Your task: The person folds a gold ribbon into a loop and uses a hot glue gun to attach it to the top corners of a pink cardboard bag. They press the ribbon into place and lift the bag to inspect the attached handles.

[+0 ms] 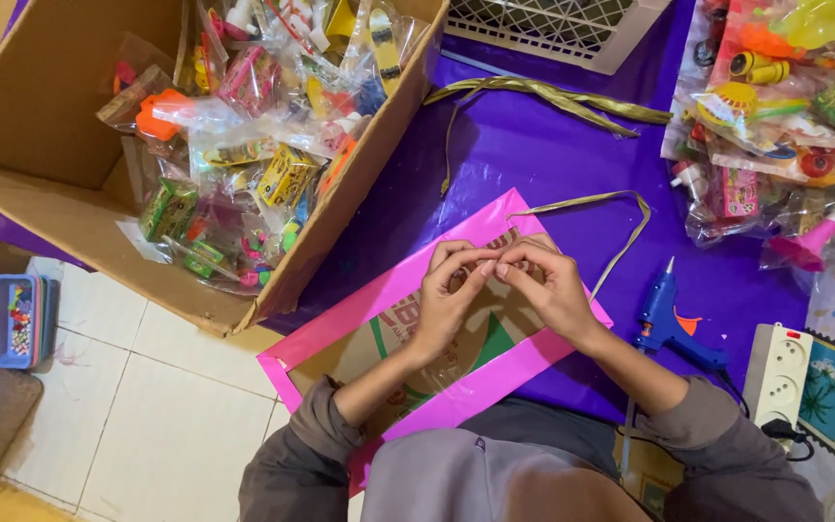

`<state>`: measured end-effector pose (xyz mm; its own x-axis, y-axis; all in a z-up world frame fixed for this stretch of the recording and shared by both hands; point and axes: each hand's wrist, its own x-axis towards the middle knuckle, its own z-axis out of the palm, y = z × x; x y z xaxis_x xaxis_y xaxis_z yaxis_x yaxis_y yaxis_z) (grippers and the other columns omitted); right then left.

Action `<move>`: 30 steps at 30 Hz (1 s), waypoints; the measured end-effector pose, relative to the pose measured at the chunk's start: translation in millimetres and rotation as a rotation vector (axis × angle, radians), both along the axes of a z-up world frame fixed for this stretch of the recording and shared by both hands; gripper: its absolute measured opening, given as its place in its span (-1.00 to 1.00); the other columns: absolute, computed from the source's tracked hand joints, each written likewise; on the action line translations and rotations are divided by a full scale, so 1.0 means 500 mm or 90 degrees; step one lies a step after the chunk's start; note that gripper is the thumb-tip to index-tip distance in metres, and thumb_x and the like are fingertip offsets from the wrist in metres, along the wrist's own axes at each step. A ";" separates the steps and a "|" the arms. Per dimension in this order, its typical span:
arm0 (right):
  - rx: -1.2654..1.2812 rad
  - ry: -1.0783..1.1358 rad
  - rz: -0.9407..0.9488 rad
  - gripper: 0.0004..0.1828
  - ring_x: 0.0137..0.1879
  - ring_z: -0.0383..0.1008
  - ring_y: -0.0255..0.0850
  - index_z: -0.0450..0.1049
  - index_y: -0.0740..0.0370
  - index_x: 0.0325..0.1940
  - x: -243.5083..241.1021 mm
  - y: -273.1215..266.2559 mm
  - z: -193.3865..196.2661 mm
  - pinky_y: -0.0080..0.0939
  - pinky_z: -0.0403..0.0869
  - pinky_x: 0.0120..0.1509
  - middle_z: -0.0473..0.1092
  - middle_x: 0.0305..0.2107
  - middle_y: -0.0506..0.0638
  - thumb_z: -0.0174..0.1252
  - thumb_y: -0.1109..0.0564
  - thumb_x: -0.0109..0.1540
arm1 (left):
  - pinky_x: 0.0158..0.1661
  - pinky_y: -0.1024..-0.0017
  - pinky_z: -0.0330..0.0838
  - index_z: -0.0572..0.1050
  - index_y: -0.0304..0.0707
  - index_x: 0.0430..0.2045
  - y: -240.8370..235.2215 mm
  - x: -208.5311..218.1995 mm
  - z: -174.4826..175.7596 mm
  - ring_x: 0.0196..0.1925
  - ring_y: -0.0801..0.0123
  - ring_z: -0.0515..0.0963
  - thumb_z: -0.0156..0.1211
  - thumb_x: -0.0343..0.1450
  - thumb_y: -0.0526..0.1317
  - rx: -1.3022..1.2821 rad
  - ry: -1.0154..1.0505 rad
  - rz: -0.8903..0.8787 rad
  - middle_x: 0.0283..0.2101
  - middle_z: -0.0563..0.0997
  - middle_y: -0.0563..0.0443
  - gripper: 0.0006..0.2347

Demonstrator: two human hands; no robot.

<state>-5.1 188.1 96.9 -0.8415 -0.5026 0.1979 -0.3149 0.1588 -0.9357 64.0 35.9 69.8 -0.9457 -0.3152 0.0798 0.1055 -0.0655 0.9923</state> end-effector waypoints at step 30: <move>0.067 0.062 -0.023 -0.84 -0.42 0.42 -0.21 0.61 0.16 -0.17 -0.005 0.024 0.090 -0.21 0.44 -0.20 0.49 -0.52 0.03 0.10 0.27 0.36 | -0.16 0.39 0.50 0.64 -0.19 -0.28 -0.024 0.001 0.010 -0.30 0.46 0.56 0.27 0.48 -0.24 -0.028 0.001 -0.104 -0.43 0.60 0.04 -0.93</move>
<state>-7.6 200.2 141.8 -0.8386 -0.4950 0.2272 -0.3957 0.2672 -0.8786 64.5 24.1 74.6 -0.9839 -0.1537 0.0908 0.0978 -0.0389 0.9944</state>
